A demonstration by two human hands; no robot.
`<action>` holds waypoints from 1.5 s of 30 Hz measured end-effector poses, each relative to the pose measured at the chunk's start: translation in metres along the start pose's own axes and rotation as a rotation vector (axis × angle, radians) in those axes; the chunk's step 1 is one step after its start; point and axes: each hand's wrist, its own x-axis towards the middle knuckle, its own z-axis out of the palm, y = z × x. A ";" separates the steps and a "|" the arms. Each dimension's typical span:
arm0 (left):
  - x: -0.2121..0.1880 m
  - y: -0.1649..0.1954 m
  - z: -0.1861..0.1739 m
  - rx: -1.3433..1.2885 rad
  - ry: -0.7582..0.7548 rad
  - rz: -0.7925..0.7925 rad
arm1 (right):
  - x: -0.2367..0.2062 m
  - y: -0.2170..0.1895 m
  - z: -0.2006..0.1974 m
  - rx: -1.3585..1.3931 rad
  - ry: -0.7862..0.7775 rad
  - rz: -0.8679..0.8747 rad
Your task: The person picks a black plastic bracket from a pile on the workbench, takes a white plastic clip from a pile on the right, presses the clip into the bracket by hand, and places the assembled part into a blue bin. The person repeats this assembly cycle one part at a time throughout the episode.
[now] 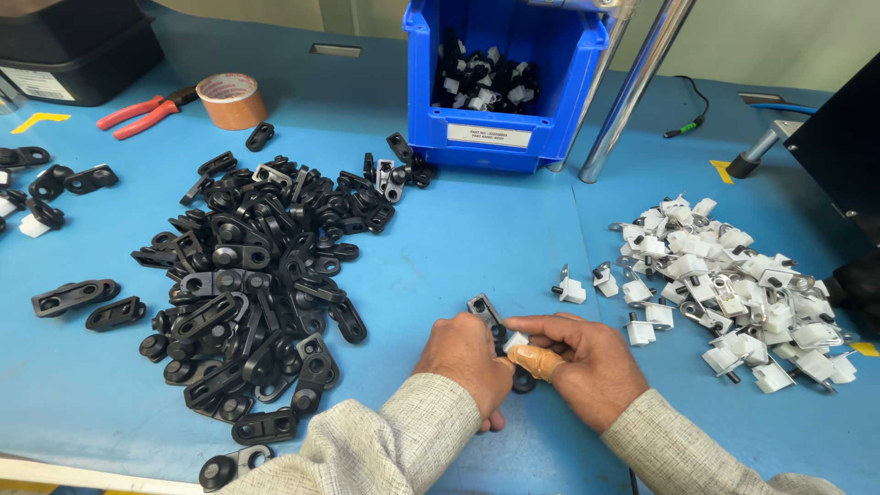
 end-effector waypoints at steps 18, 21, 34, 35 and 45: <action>-0.007 -0.014 0.007 -0.239 0.107 0.018 | -0.014 -0.021 0.014 -0.229 0.184 -0.119; -0.014 -0.015 0.014 -0.408 0.129 -0.020 | -0.010 -0.020 0.009 -0.237 0.139 -0.103; 0.003 -0.029 0.032 -0.491 0.180 0.056 | -0.009 -0.026 0.001 -0.186 0.032 0.034; 0.006 -0.031 0.032 -0.593 0.157 0.024 | -0.009 -0.025 0.001 -0.196 0.033 0.035; 0.011 -0.054 0.031 -0.760 0.084 0.108 | -0.013 -0.014 -0.006 -0.058 -0.077 -0.012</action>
